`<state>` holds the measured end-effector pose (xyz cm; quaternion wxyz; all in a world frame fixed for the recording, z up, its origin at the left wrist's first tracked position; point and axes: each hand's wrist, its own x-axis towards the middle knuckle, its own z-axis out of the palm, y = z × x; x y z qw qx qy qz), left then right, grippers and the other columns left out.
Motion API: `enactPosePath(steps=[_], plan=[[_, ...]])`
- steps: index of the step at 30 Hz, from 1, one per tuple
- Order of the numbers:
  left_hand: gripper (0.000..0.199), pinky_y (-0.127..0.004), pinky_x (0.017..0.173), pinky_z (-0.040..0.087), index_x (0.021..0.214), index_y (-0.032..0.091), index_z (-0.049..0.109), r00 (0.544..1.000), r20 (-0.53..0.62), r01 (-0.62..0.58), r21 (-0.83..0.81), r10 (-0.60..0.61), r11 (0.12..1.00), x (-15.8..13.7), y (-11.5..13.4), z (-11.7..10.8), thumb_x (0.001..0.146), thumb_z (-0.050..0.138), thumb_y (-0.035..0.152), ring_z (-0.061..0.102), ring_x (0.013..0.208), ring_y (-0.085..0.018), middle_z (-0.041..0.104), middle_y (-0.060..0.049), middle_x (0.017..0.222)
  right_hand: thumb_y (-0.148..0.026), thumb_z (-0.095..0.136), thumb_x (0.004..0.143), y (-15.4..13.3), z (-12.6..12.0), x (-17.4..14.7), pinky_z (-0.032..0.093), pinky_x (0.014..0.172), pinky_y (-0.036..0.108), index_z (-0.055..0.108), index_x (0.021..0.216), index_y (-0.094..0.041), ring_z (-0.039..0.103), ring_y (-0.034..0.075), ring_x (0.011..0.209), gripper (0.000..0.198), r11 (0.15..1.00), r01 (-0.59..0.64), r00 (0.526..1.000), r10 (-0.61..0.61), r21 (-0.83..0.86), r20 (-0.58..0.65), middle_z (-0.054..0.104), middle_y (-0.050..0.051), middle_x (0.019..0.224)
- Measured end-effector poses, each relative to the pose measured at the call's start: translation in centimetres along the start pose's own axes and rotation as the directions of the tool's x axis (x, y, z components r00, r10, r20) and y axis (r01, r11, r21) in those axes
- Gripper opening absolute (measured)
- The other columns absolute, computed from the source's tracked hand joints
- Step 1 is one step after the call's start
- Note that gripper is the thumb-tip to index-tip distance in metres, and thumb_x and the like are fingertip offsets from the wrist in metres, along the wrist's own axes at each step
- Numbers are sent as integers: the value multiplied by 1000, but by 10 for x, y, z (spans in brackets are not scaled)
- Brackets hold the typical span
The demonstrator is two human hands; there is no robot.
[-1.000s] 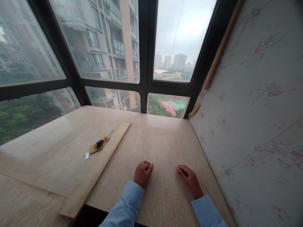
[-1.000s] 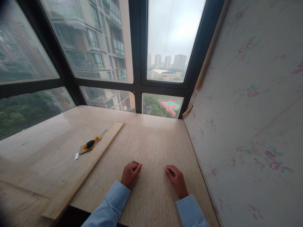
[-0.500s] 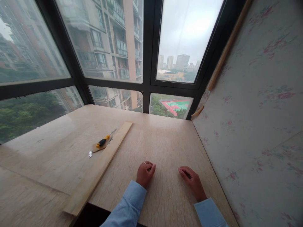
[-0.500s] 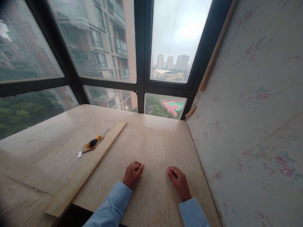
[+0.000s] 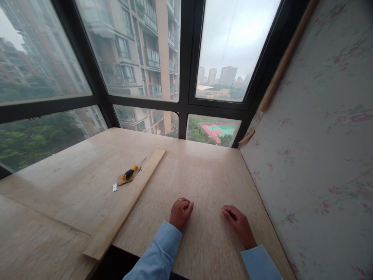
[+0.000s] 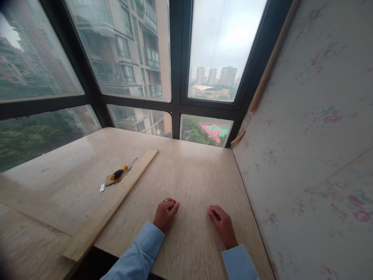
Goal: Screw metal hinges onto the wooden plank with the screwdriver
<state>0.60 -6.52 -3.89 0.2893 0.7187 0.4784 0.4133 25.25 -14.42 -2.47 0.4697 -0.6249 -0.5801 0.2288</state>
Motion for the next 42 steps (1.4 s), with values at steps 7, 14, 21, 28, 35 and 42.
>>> enactPosePath(steps=[7,14,21,28,35,42], plan=[[39,-28,67,46,52,18,61,1000,-2,-8,10,8,1000,-1,-1,0,88,55,32,65,70,-17,70,-7,72,-47,58,85,1,1,0,56,77,33,74,84,-19,71,24,85,32,1000,9,1000,-9,-5,-2,75,12,89],[38,-28,66,46,52,18,62,1000,4,-16,5,16,1000,-1,-2,0,87,55,31,65,70,-18,70,-7,71,-48,57,86,2,1,0,56,78,34,73,84,-19,71,25,86,33,1000,13,1000,-13,-11,4,76,12,89],[39,-28,66,47,51,19,60,1000,-1,-19,-2,19,1000,-1,0,-1,87,55,32,65,69,-17,70,-7,71,-48,57,86,0,0,0,56,78,34,73,83,-19,71,25,85,33,1000,18,1000,-18,-13,5,75,12,89],[39,-27,66,47,51,18,61,1000,-2,-12,1,12,1000,-1,2,-2,87,55,32,65,69,-17,70,-7,71,-49,57,86,-3,0,0,56,77,34,73,83,-19,71,25,85,34,1000,14,1000,-13,-15,11,75,12,89],[39,-28,67,47,50,18,60,1000,3,-4,-11,4,1000,0,2,-2,87,55,32,65,71,-18,70,-7,72,-52,56,86,-9,0,0,56,79,36,73,82,-20,70,26,86,36,1000,10,1000,-9,-18,23,75,13,89],[39,-29,68,47,51,18,61,1000,10,-7,3,7,1000,0,3,-3,87,55,32,65,71,-18,70,-7,72,-50,56,86,-2,1,-1,56,79,35,73,83,-19,71,25,86,35,1000,24,1000,-23,-14,14,75,12,88]])
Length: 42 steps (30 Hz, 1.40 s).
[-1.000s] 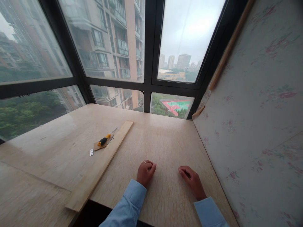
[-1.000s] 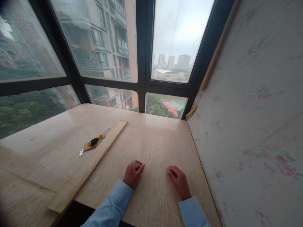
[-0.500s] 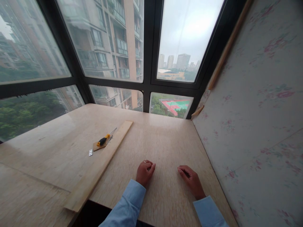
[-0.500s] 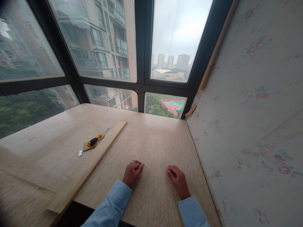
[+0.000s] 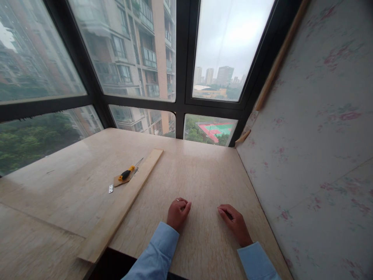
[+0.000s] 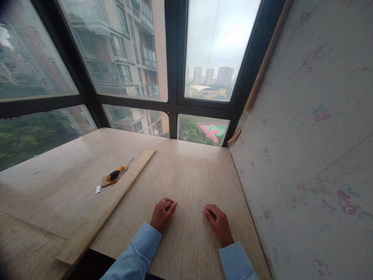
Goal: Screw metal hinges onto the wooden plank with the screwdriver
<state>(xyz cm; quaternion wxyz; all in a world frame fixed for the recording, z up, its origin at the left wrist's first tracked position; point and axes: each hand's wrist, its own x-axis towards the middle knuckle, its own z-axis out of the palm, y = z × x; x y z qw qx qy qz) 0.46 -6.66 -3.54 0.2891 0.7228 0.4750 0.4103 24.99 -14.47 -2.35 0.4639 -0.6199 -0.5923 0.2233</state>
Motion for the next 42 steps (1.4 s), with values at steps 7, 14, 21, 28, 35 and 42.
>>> enactPosePath(steps=[7,14,21,28,35,42], plan=[[40,-30,68,47,51,18,61,1000,2,0,-7,0,1000,0,0,0,87,54,33,65,71,-19,70,-9,73,-50,57,86,-1,-1,1,56,80,36,73,82,-20,71,25,86,35,1000,4,1000,-4,-13,4,76,13,89],[39,-30,68,48,51,19,62,1000,4,-5,-2,5,1000,0,-1,0,87,54,33,65,72,-19,71,-8,73,-48,56,87,-1,-1,0,56,80,36,73,82,-20,71,25,87,33,1000,11,1000,-11,-16,0,76,12,89],[40,-29,66,47,51,18,62,1000,3,3,-8,-3,1000,-1,-1,1,87,55,33,65,71,-18,71,-8,73,-51,56,86,-2,0,0,56,80,36,73,83,-20,71,25,87,35,1000,-6,1000,6,-7,0,76,13,90],[40,-30,68,47,51,18,61,1000,9,4,0,-4,1000,-1,-3,1,87,54,33,65,72,-18,70,-8,73,-51,56,86,0,-1,1,56,80,36,73,83,-20,71,25,87,35,1000,-5,1000,5,-13,15,76,12,90],[39,-29,68,47,52,18,61,1000,4,-6,11,6,1000,-1,-4,2,87,55,34,65,72,-18,71,-8,74,-52,57,85,0,0,1,56,79,37,73,82,-20,71,26,87,36,1000,-6,1000,6,-5,-2,76,13,89],[38,-29,68,46,52,18,60,1000,2,-3,2,3,1000,-1,-4,2,87,55,32,64,72,-18,70,-8,73,-49,57,86,0,-1,0,56,78,35,73,83,-19,71,25,86,34,1000,10,1000,-10,-8,7,75,12,89]])
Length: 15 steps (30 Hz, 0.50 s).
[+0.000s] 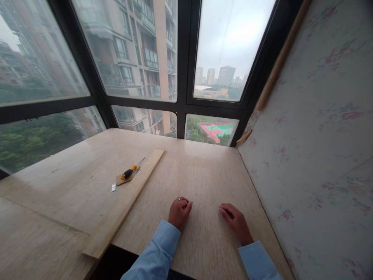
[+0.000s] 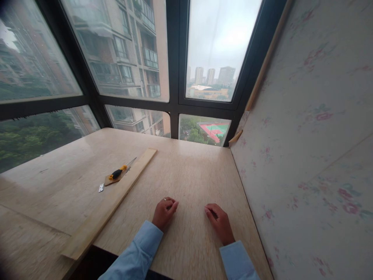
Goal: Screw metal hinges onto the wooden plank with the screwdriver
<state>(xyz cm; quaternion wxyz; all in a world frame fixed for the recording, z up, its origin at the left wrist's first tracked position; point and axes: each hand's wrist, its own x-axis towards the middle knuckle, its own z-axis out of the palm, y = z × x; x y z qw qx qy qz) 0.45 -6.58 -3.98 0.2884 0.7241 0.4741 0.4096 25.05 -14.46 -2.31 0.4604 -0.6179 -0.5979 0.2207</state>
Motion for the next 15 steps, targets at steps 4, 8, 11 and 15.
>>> enactPosePath(steps=[4,8,11,15], plan=[[38,-29,69,46,51,18,60,1000,0,3,3,-3,1000,0,0,0,87,56,32,65,72,-18,70,-8,73,-48,56,87,1,0,0,56,79,36,73,84,-20,71,25,87,33,1000,2,1000,-2,-4,12,75,12,90],[38,-29,69,46,52,18,60,1000,4,5,1,-5,1000,0,0,0,87,55,32,65,72,-18,70,-8,73,-48,56,87,1,0,0,56,78,35,72,84,-20,71,25,86,32,1000,7,1000,-7,-8,10,75,12,90],[38,-29,69,46,52,18,60,1000,2,7,6,-7,1000,0,0,0,87,55,32,65,72,-18,70,-8,73,-47,56,87,1,0,0,56,79,35,72,83,-20,71,25,86,32,1000,14,1000,-14,-10,7,75,12,90],[38,-29,69,46,52,18,60,1000,0,10,8,-10,1000,-1,0,0,87,56,32,64,72,-18,70,-7,73,-47,56,87,3,0,-1,56,79,34,72,84,-20,71,25,86,32,1000,14,1000,-14,-12,6,75,12,90]])
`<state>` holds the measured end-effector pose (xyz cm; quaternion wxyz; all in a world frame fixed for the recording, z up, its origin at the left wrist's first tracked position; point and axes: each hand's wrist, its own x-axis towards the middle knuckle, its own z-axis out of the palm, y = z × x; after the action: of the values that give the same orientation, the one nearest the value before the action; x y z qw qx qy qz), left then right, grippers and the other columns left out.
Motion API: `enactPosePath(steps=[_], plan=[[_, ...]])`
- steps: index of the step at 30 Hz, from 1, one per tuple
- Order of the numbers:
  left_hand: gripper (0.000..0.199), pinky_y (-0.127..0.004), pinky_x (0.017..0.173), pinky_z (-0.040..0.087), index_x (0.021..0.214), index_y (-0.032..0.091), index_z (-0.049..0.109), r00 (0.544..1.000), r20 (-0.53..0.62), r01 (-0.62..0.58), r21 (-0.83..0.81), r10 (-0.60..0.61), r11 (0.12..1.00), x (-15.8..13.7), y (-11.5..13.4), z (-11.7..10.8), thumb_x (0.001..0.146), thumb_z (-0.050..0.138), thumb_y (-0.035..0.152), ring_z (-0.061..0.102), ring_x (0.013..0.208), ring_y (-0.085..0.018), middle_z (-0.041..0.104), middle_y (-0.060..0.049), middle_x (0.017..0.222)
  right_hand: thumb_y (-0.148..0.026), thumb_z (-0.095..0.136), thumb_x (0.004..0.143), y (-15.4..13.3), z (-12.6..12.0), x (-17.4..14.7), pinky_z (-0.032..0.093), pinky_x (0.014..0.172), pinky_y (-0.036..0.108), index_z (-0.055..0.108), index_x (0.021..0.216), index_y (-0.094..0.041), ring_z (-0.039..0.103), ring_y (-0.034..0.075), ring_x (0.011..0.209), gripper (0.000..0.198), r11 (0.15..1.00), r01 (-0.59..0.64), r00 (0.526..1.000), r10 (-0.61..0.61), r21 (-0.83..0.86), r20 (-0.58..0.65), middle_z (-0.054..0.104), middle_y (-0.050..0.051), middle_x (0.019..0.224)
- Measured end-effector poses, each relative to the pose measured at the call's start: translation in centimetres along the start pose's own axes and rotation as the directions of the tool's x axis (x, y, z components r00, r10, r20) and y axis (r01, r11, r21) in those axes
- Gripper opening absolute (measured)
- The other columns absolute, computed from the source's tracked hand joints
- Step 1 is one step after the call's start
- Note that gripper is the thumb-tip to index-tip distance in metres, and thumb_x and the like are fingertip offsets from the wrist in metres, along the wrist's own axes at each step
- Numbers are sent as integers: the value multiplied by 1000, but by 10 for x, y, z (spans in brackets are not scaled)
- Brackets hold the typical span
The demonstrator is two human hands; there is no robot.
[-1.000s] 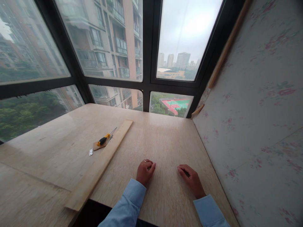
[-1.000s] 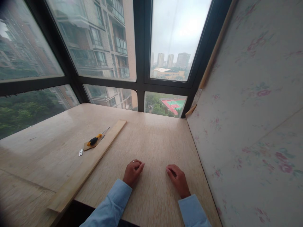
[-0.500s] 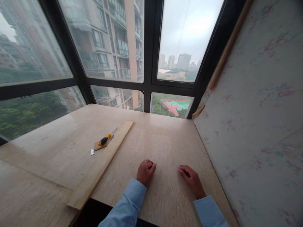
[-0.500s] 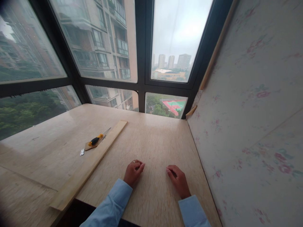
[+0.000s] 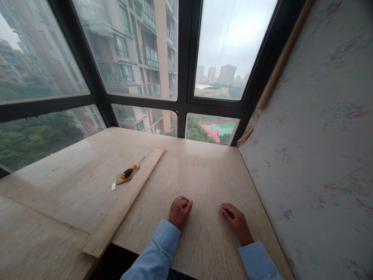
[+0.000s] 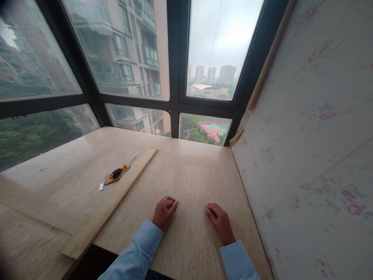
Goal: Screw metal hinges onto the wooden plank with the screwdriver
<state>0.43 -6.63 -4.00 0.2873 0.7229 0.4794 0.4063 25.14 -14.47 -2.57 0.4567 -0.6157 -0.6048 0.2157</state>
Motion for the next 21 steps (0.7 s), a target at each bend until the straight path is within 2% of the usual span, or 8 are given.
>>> enactPosePath(steps=[21], plan=[[38,-30,70,46,52,18,61,1000,10,20,-8,-20,1000,0,-1,0,86,55,34,64,74,-19,70,-8,74,-47,56,86,-1,-1,0,57,80,35,73,83,-20,71,25,87,32,1000,-3,1000,3,-4,1,76,12,90]])
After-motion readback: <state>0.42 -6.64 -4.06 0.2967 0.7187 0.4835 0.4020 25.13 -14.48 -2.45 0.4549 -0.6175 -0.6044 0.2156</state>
